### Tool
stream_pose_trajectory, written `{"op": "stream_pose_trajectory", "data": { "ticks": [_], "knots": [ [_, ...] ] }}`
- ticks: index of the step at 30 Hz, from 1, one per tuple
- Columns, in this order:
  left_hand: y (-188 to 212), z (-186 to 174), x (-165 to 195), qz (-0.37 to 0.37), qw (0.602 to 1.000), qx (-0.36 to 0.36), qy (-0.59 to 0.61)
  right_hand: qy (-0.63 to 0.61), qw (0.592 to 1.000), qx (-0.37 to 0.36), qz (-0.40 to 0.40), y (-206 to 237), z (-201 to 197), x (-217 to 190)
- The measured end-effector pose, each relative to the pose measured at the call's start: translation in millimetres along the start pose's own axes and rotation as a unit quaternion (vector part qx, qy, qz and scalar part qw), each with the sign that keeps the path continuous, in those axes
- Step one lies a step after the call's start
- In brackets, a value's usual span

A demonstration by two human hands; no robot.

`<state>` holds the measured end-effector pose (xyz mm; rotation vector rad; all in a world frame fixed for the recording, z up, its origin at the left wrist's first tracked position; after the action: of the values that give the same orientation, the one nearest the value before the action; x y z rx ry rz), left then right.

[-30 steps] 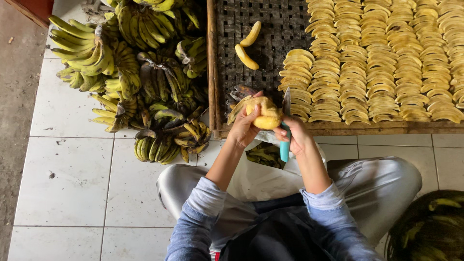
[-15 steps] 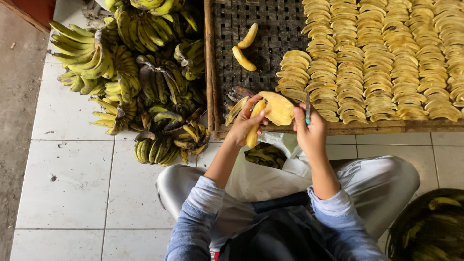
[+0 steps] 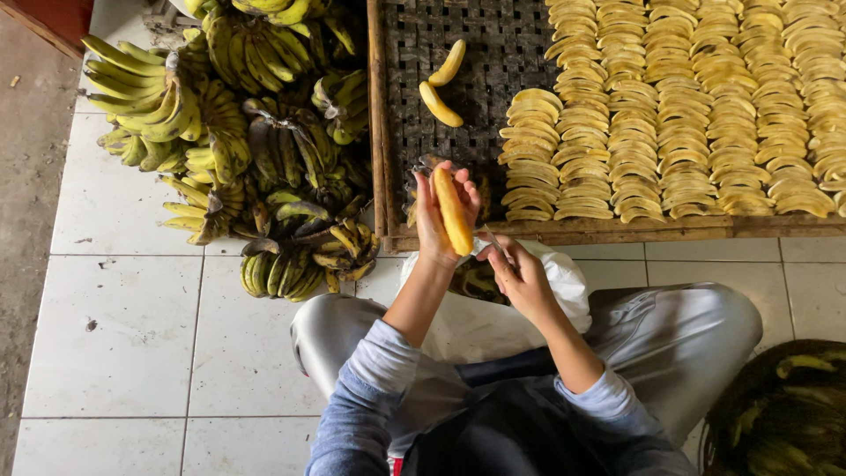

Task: The person sits on the floor and peels bananas one at a time using a small knife, dropping the peels into a white sack and placing the peeled bananas onto a slatted wooden drying tray already covered with rows of peeled bananas. They take unpeeled bananas from a pile beside the tray.

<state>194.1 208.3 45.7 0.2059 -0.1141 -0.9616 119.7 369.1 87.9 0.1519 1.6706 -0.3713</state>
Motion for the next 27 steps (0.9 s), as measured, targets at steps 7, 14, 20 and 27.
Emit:
{"op": "stream_pose_trajectory", "data": {
  "ticks": [7, 14, 20, 27],
  "knots": [
    [-5.9, 2.8, -10.7, 0.204, 0.942, 0.127, -0.235, 0.064, 0.996, 0.041, -0.047, -4.3, 10.6, -5.4],
    [-14.0, -18.3, 3.7, 0.107, 0.987, 0.088, -0.087, 0.344, 0.931, -0.084, -0.085, 1.0, 13.3, -62.1],
    [-25.7, -47.5, 5.7, 0.058, 0.995, 0.067, -0.036, 0.379, 0.896, -0.106, -0.204, -5.7, 22.0, -73.8],
    [-19.9, -49.3, -0.2, -0.025, 0.995, 0.097, -0.019, 0.400, 0.893, -0.118, -0.169, -9.6, 20.2, -61.1]
  ]
}}
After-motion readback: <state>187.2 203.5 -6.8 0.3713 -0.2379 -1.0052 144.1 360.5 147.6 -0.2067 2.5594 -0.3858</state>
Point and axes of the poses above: each hand's wrist, its own y-axis away from the middle knuckle, its own z-axis out of the palm, x = y × z, the point moved 2 cm from there along -y, towards the middle knuckle, and after that the axes turned 15 degrees about -z, right-handed, at the moved point
